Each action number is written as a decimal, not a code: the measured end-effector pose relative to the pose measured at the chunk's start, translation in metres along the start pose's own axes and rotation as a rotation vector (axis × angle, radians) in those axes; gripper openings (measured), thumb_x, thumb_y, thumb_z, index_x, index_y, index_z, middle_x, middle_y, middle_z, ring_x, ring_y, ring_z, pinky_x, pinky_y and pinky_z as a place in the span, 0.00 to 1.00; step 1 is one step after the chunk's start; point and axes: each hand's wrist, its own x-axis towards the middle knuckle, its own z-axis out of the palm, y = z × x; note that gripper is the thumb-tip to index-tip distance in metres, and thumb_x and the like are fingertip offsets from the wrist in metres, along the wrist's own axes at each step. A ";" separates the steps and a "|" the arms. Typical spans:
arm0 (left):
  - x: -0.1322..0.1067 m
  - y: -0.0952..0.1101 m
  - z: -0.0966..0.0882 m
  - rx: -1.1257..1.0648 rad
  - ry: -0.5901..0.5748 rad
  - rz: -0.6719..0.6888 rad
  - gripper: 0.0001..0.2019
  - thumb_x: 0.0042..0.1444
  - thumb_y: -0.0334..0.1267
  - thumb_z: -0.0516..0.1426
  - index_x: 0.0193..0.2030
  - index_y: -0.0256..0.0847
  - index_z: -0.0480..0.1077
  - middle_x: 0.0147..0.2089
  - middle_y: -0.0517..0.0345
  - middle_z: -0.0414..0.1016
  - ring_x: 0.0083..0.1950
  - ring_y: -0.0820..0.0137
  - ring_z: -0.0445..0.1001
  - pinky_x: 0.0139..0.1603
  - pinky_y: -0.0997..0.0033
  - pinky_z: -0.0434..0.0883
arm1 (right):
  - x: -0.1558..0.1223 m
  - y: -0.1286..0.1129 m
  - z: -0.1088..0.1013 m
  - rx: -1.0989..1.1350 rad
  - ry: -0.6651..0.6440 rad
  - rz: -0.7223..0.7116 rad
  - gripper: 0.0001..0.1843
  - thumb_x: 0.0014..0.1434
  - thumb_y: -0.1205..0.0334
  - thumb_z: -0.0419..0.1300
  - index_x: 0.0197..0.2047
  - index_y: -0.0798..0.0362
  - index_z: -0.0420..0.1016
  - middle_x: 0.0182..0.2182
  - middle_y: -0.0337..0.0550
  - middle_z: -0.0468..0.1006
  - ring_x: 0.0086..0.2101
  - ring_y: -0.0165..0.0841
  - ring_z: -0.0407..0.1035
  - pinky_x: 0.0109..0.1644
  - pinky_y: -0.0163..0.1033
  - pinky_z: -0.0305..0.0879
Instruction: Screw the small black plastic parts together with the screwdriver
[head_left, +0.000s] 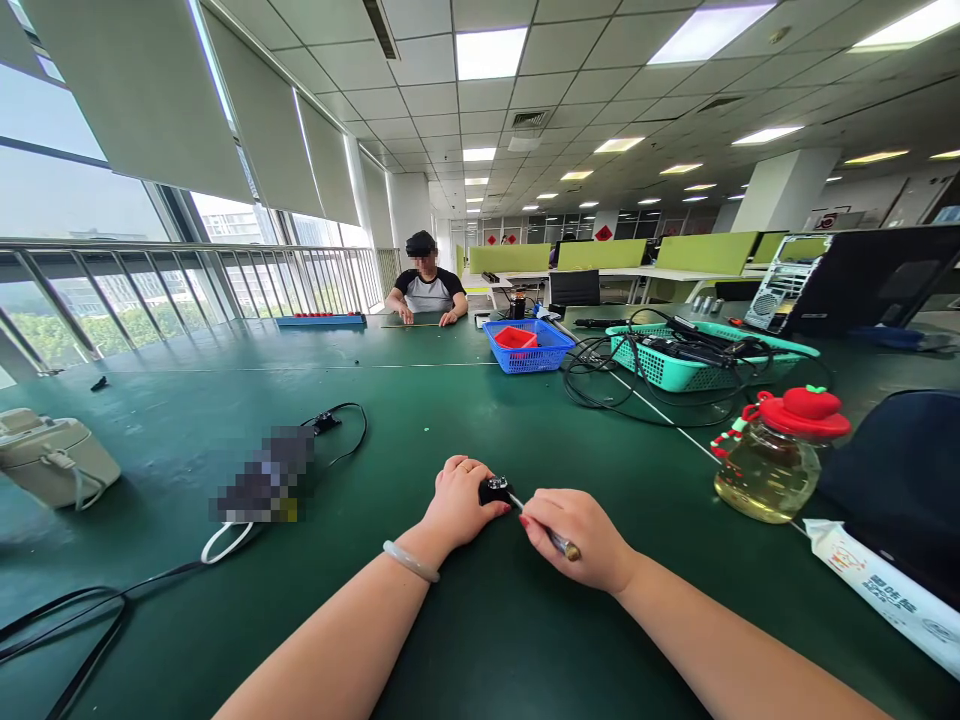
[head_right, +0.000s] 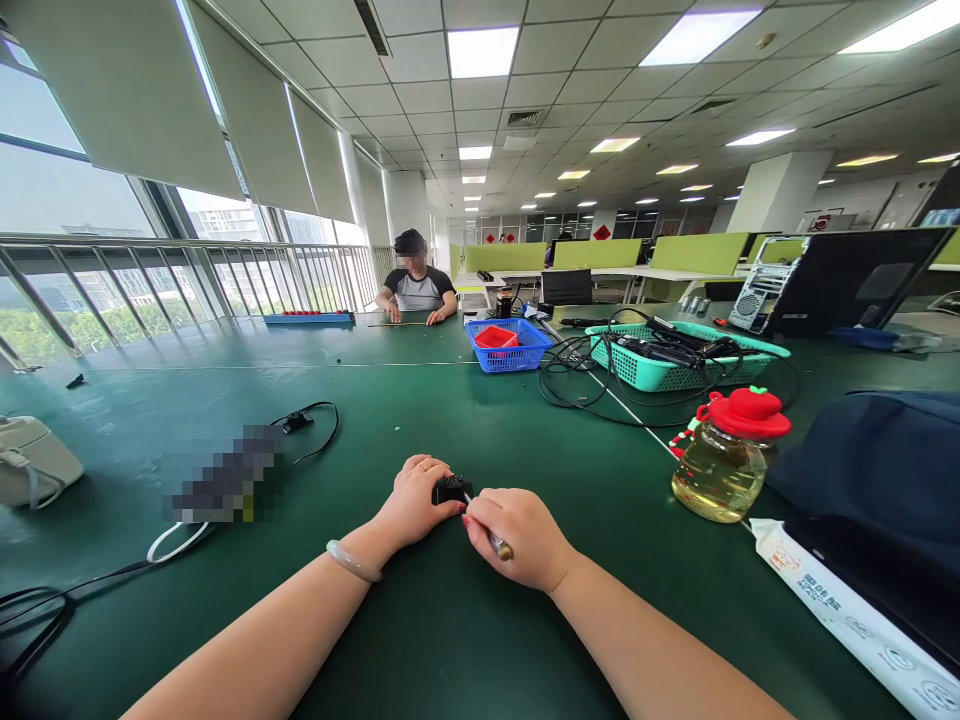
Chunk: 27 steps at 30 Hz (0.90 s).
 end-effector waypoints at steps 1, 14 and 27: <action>0.000 0.000 -0.001 -0.001 -0.006 0.001 0.17 0.49 0.44 0.66 0.45 0.44 0.73 0.54 0.52 0.74 0.65 0.54 0.60 0.65 0.47 0.59 | 0.000 0.002 0.000 0.081 0.021 0.083 0.15 0.66 0.65 0.48 0.27 0.51 0.65 0.22 0.36 0.67 0.23 0.28 0.59 0.28 0.35 0.54; -0.001 0.001 -0.001 -0.015 -0.007 0.024 0.17 0.49 0.46 0.67 0.44 0.43 0.72 0.53 0.53 0.74 0.64 0.54 0.60 0.65 0.49 0.60 | -0.003 0.022 0.007 0.738 0.245 0.874 0.24 0.60 0.41 0.54 0.23 0.50 0.63 0.18 0.34 0.59 0.21 0.28 0.54 0.24 0.35 0.52; -0.002 0.001 -0.004 -0.036 -0.034 0.043 0.15 0.51 0.45 0.65 0.47 0.49 0.76 0.52 0.56 0.75 0.64 0.54 0.60 0.66 0.48 0.58 | -0.003 0.022 0.006 0.805 0.285 0.887 0.24 0.59 0.40 0.56 0.23 0.50 0.63 0.17 0.33 0.57 0.20 0.27 0.52 0.22 0.34 0.49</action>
